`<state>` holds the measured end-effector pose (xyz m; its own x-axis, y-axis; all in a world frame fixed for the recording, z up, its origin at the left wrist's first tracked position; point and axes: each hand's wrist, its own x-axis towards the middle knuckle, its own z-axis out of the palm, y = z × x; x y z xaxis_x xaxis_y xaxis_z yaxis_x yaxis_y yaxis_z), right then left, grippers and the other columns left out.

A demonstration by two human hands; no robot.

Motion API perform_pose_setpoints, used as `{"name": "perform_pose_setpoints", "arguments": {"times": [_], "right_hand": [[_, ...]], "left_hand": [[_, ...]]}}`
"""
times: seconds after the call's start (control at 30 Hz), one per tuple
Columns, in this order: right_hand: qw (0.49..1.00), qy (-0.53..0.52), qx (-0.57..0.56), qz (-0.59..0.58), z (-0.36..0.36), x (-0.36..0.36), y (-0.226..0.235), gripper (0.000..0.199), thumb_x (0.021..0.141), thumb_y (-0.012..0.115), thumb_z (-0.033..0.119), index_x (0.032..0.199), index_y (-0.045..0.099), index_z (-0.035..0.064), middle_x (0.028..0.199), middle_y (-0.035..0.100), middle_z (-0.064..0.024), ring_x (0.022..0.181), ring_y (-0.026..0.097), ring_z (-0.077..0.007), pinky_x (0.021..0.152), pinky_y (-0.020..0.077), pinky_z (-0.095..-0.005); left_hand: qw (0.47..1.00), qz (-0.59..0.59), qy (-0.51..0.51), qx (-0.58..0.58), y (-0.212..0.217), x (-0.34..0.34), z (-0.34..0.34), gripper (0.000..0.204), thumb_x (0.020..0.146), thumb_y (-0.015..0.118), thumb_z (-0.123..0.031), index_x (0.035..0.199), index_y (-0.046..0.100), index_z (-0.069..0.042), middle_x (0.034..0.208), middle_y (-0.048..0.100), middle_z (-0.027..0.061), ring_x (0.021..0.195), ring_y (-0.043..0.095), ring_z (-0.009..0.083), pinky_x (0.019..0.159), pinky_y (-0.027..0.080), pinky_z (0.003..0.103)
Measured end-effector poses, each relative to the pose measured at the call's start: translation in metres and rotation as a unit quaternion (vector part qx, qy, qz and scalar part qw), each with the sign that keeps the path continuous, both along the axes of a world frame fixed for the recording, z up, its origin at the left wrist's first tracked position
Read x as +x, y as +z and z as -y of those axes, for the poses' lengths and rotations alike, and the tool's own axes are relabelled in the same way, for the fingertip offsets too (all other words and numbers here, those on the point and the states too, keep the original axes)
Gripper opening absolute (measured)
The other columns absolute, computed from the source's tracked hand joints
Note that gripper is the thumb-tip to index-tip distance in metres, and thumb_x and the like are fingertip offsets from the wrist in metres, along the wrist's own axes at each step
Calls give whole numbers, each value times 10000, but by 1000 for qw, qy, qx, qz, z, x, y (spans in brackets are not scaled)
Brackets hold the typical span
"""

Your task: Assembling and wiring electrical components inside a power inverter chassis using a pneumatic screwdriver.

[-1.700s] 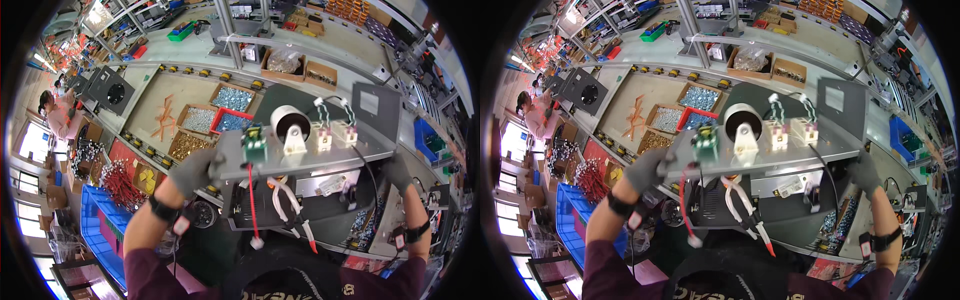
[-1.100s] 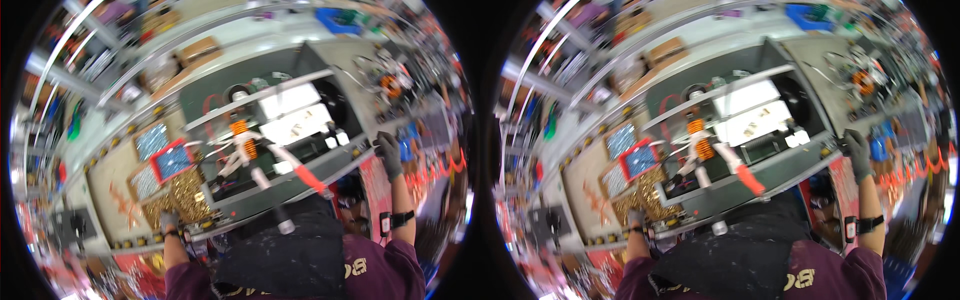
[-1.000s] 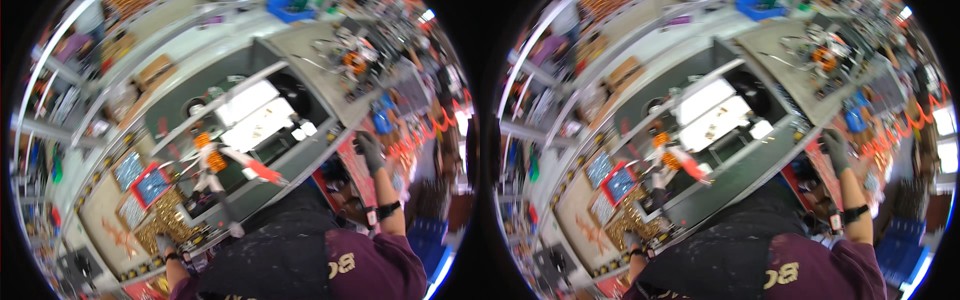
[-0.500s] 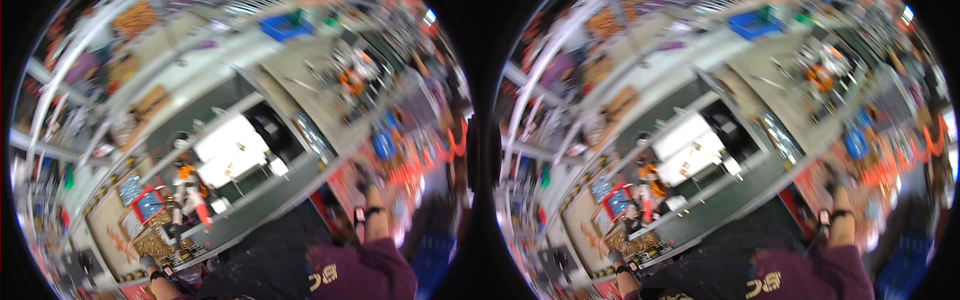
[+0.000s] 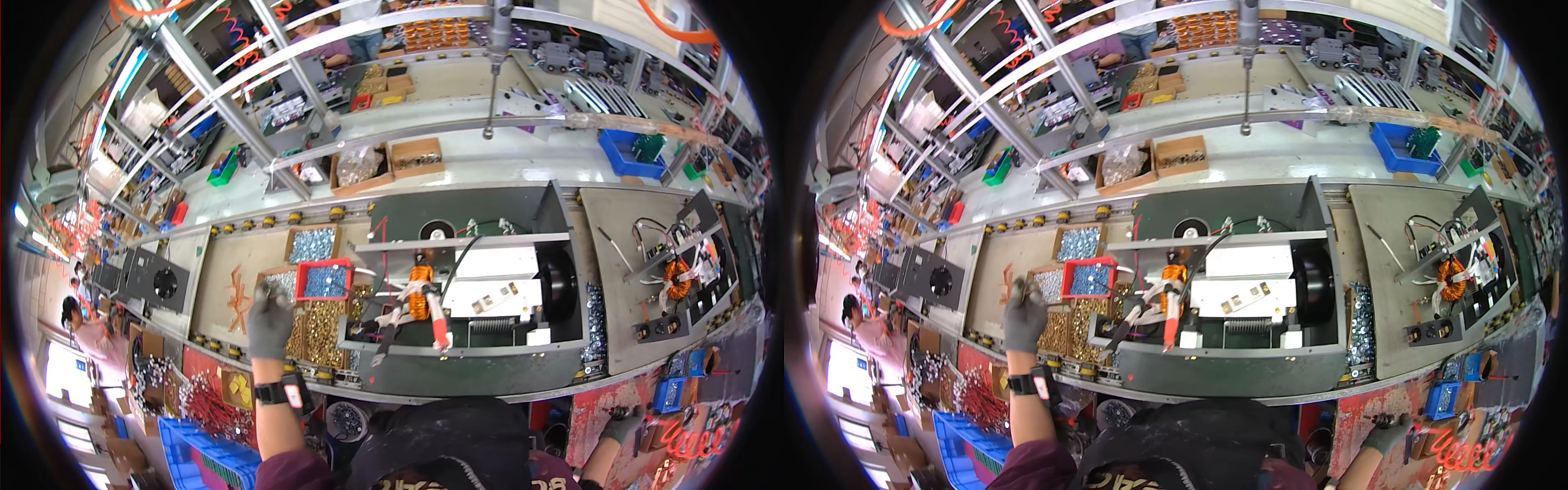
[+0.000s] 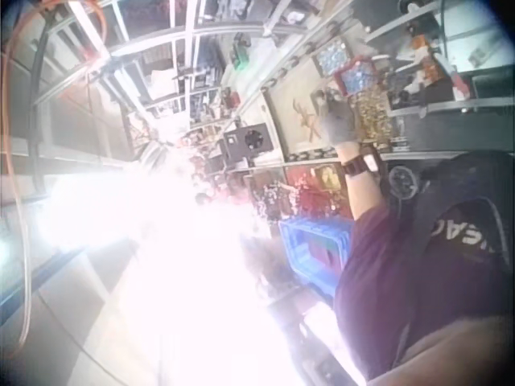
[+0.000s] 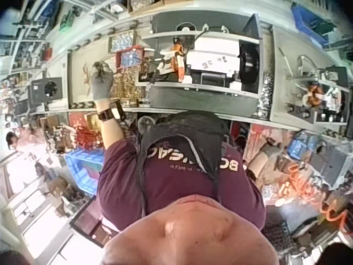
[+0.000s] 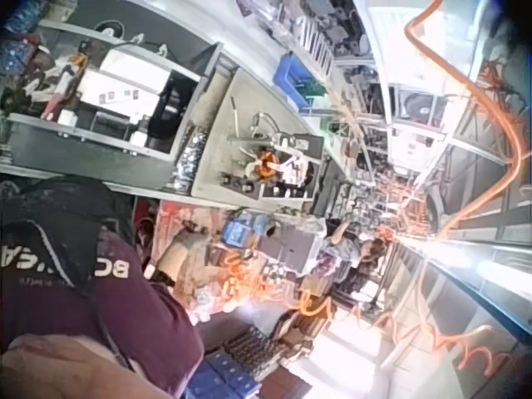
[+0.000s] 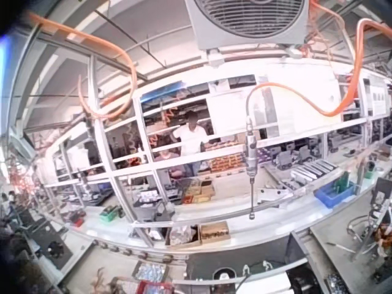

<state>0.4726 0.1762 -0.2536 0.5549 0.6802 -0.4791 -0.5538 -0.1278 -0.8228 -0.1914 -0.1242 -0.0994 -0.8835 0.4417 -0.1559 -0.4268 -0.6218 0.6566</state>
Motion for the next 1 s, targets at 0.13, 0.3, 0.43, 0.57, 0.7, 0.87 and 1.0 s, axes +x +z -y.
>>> {"name": "perform_pose_setpoints", "arguments": {"times": [0.13,0.3,0.43,0.57,0.7,0.87,1.0], "right_hand": [[957,230,176,29,27,-94,137,209,894,501,303,906,529,95,657,505,-36,510,478,-140,432,426,-311],[715,440,503,-207,25,-257,265,479,869,574,284,1265,391,86,922,447,-33,743,430,-160,668,417,-296],[627,508,548,-221,54,-355,300,410,839,615,207,1169,419,60,938,450,-75,786,468,-190,677,425,-327],[608,539,545,-208,92,-424,315,376,791,639,205,1099,456,93,825,405,-28,657,412,-122,578,348,-279],[571,527,612,-148,108,-461,312,361,789,642,205,1096,481,107,808,419,-37,620,424,-132,544,389,-295],[548,558,618,-83,116,-476,305,388,781,679,170,1111,483,118,808,450,-52,584,478,-165,485,453,-325],[539,508,672,-1,111,-476,299,399,787,693,203,1116,479,129,806,450,-54,578,486,-168,474,472,-317]], "left_hand": [[975,-16,-209,70,52,46,-81,312,845,578,-71,1141,483,-42,795,392,8,724,398,107,623,401,243],[951,-50,-299,-66,73,98,-113,262,891,545,-172,1104,503,-27,857,591,75,653,561,140,527,437,229],[936,-52,-342,-73,71,109,-109,274,918,529,-288,961,542,-18,685,574,40,470,493,84,387,358,190],[924,-51,-378,-31,65,103,-93,304,890,561,-364,893,515,-64,641,545,25,441,441,68,368,311,182],[938,-15,-341,-61,73,96,-81,307,897,549,-372,884,511,-68,619,513,11,445,418,73,373,297,188],[937,4,-347,-47,74,86,-78,307,911,532,-355,895,506,-49,629,506,17,463,422,76,382,303,185],[938,43,-345,-18,78,87,-85,280,928,511,-316,929,513,-36,674,505,17,476,416,67,386,308,173]]}}
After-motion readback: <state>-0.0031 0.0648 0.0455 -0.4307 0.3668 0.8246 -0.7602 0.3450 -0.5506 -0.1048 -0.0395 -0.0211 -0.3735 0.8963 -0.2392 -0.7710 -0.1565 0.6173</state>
